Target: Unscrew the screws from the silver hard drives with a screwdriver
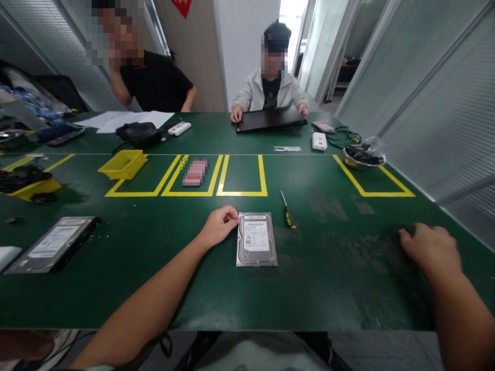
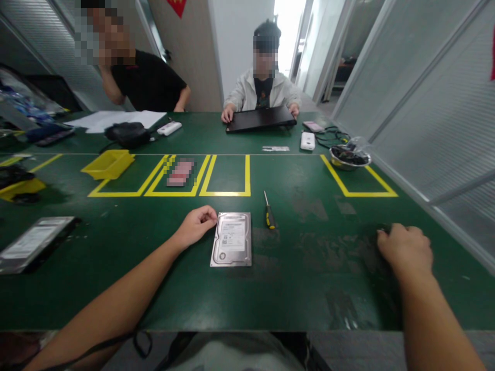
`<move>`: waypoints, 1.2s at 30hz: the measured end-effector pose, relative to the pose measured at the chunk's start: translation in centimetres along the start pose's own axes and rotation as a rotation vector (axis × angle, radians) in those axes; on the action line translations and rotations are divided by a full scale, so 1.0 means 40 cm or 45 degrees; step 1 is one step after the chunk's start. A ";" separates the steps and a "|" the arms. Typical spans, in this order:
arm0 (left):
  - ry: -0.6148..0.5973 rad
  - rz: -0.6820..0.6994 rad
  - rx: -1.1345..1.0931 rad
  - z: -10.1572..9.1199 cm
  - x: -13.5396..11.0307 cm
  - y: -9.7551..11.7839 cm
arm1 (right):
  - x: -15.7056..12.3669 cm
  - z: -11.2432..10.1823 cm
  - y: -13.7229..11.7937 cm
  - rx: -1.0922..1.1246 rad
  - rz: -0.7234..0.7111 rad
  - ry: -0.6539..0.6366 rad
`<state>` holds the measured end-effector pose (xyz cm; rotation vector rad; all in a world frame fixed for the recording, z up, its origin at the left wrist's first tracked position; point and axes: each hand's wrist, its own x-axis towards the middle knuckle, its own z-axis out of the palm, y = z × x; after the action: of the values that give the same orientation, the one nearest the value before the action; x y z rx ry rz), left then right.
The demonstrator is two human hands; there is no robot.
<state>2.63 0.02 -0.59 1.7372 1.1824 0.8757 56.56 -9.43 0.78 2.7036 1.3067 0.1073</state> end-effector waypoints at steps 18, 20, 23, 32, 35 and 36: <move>0.002 -0.011 0.020 0.001 0.000 0.003 | -0.036 -0.021 -0.004 0.053 0.185 -0.029; 0.004 -0.012 0.020 0.002 0.001 0.002 | -0.036 -0.019 -0.002 0.054 0.181 -0.050; 0.005 -0.013 0.018 0.002 0.002 0.001 | -0.037 -0.017 -0.001 0.063 0.184 -0.051; 0.003 -0.005 0.006 0.001 0.001 0.004 | -0.035 -0.004 0.009 0.104 0.229 -0.002; 0.006 -0.002 0.003 0.002 0.001 0.004 | -0.027 0.002 0.011 0.107 0.256 -0.030; 0.005 -0.001 0.003 0.002 0.001 0.003 | -0.024 0.004 0.011 0.109 0.268 -0.038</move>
<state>2.75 0.01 -0.49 1.7370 1.1873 0.8782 56.31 -10.45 0.67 2.8959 1.0386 0.0332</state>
